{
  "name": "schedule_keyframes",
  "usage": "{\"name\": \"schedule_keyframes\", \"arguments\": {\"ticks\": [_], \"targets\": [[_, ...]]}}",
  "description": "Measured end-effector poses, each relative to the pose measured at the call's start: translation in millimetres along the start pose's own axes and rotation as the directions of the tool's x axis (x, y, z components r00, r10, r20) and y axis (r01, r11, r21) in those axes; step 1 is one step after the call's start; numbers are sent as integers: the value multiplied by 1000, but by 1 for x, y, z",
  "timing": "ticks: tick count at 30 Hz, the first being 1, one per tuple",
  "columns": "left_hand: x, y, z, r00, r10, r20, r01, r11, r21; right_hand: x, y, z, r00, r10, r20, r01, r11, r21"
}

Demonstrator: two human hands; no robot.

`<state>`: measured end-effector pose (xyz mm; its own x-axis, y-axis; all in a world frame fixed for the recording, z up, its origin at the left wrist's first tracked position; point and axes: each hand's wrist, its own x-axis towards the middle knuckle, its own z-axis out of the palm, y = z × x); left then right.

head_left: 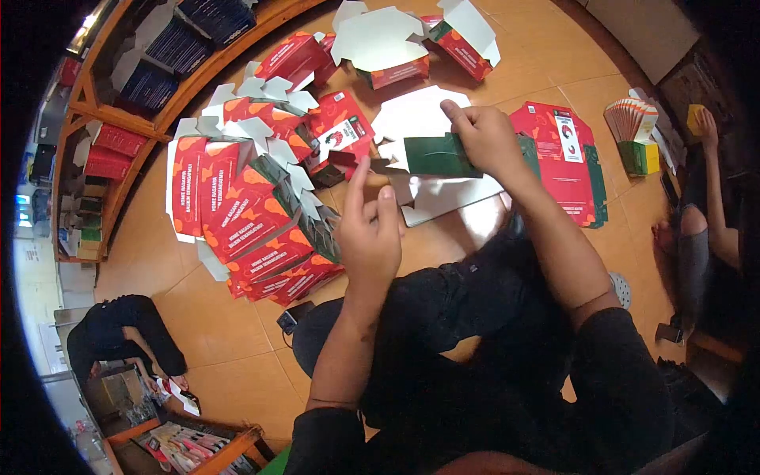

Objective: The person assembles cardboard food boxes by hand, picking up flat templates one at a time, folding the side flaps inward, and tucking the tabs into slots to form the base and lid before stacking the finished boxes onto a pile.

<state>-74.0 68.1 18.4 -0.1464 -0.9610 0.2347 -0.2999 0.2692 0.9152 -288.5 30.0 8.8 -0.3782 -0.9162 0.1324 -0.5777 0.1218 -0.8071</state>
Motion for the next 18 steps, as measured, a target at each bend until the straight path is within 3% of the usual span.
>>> {"name": "schedule_keyframes", "arguments": {"ticks": [2,3,4,6,8,10,12,14,15,17,18], "targets": [[10,-22,8,987,-156,46,162,969,-188,-1,3,5,1000,-22,-10,22,999,34],[16,-26,0,961,-218,168,235,968,-91,-2,4,7,998,-56,28,54,997,59],[18,-32,0,962,-221,162,237,968,-88,-3,4,9,994,-91,66,85,993,86],[23,-43,2,907,-311,283,397,856,-332,-5,2,11,994,-99,51,92,987,134],[22,-47,11,921,-303,244,377,851,-366,-6,1,12,994,-104,34,96,979,179],[21,-40,15,858,-480,181,511,768,-386,-6,-1,11,996,-85,40,79,990,118],[21,-53,13,883,-417,215,469,787,-402,-8,-3,11,996,-80,39,75,990,119],[22,-67,11,943,-259,209,317,889,-331,-8,-2,11,997,-74,38,69,990,120],[22,-62,8,943,-260,209,319,889,-330,-7,0,10,992,-110,66,105,992,75],[20,-51,3,952,-138,273,140,990,10,-9,-2,11,985,-143,96,140,990,35],[18,-47,2,952,-141,272,143,990,12,-13,-8,11,975,-146,165,143,989,28]]}}
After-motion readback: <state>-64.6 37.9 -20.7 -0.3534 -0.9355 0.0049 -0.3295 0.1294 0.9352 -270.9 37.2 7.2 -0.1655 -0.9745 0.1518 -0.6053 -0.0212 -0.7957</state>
